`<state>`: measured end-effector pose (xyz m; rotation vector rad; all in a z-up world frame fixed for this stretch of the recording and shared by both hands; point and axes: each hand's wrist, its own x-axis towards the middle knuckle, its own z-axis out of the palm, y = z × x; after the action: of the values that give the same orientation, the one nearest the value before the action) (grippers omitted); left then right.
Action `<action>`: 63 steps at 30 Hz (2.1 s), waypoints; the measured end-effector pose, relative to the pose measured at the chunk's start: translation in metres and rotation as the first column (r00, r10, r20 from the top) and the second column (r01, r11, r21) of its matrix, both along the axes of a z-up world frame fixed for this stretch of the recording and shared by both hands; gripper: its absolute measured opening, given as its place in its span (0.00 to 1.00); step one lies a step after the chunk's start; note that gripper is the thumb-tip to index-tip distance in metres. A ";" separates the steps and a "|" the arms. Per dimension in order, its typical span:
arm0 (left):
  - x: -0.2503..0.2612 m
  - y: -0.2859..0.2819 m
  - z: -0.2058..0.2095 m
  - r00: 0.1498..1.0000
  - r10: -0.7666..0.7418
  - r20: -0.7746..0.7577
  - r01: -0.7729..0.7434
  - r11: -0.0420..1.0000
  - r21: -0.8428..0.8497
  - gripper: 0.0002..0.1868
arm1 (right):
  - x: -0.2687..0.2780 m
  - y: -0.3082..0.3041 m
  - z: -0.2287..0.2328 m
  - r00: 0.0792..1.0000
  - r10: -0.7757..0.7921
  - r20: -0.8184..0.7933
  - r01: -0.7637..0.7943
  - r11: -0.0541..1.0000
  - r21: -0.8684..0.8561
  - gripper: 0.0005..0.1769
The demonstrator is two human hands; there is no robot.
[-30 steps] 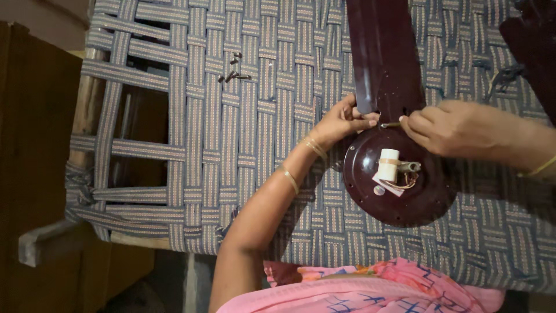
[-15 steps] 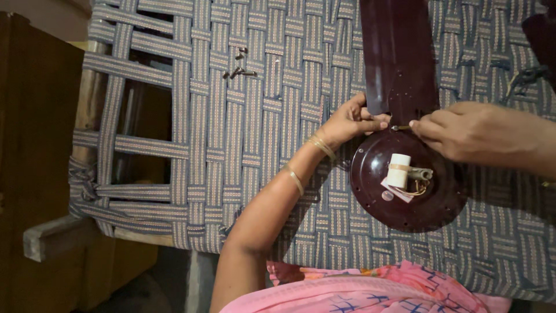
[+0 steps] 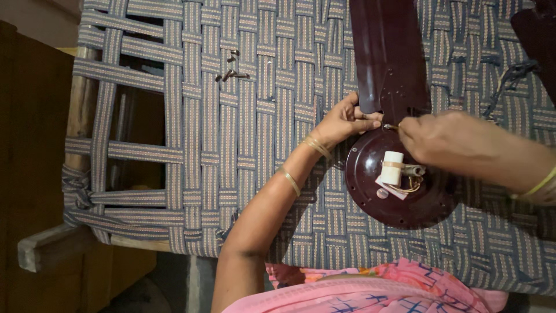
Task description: The person uses a yellow screwdriver to fasten screws into the motor housing of a maroon ceiling fan blade assembly resting on a woven charpai. The person repeatedly picks up screws, aligns them, and tightens them into the blade mount, working on one blade at a time.
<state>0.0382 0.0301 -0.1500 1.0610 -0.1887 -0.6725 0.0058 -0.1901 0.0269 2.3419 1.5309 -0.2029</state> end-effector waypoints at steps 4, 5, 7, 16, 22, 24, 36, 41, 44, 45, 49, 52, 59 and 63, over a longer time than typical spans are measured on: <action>0.000 -0.001 -0.001 1.000 0.007 -0.010 -0.006 1.000 0.019 0.23 | 0.001 0.013 0.010 0.945 -0.299 -0.133 0.308 0.950 0.047 0.21; 0.000 -0.001 -0.001 1.000 0.005 -0.013 -0.005 1.000 0.012 0.23 | 0.001 0.015 0.012 0.896 -0.400 -0.192 0.414 0.910 0.034 0.19; 0.001 -0.001 -0.002 1.000 0.000 -0.002 0.000 1.000 0.002 0.23 | 0.003 0.016 0.015 0.756 -0.581 -0.301 0.608 0.794 -0.007 0.16; 0.001 -0.002 -0.003 1.000 -0.001 0.002 0.001 1.000 -0.011 0.23 | 0.035 0.005 -0.006 0.447 -0.731 -0.515 0.798 0.587 -0.139 0.19; -0.001 -0.002 0.003 0.999 0.010 -0.039 -0.010 1.000 -0.013 0.24 | 0.039 -0.001 -0.012 0.079 -0.720 -0.689 0.894 0.357 -0.270 0.20; 0.000 -0.002 0.005 0.999 0.009 -0.046 -0.011 1.000 -0.025 0.24 | 0.038 -0.002 -0.010 0.065 -0.696 -0.715 0.892 0.362 -0.271 0.19; -0.001 -0.002 0.005 0.999 0.013 -0.044 -0.014 1.000 -0.011 0.23 | 0.017 0.012 0.015 0.813 -0.509 -0.283 0.508 0.857 -0.083 0.21; 0.001 -0.002 0.001 0.999 0.008 -0.042 -0.009 1.000 -0.018 0.24 | 0.013 0.006 0.020 0.987 -0.134 -0.083 0.139 0.989 0.049 0.30; 0.002 -0.002 -0.002 0.999 0.014 -0.040 -0.013 1.000 0.015 0.24 | 0.016 0.001 0.015 0.997 0.079 0.009 -0.080 0.985 0.152 0.17; 0.002 -0.002 -0.003 0.999 0.019 -0.041 -0.018 0.999 0.036 0.24 | 0.017 0.000 0.011 0.991 0.126 0.035 -0.130 0.979 0.155 0.14; 0.002 -0.001 -0.007 1.000 0.018 -0.021 -0.019 1.000 -0.018 0.23 | 0.015 0.002 0.001 0.932 0.319 0.169 -0.306 0.947 -0.101 0.12; 0.003 -0.002 -0.006 0.999 0.020 -0.025 -0.020 1.000 -0.024 0.23 | 0.007 0.002 0.005 0.884 0.391 0.256 -0.386 0.920 -0.072 0.07; -0.001 0.000 0.005 0.999 0.045 -0.014 -0.045 0.999 0.017 0.24 | -0.010 -0.004 0.025 0.965 0.023 0.260 -0.113 0.935 0.337 0.07; -0.004 -0.003 0.016 0.998 0.066 0.001 -0.066 0.997 0.047 0.26 | -0.030 -0.021 0.026 0.911 -0.413 0.012 0.298 0.678 0.672 0.12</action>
<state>0.0341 0.0270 -0.1338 1.1074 -0.1377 -0.6202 -0.0241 -0.2115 0.0531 3.1042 1.1526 0.5340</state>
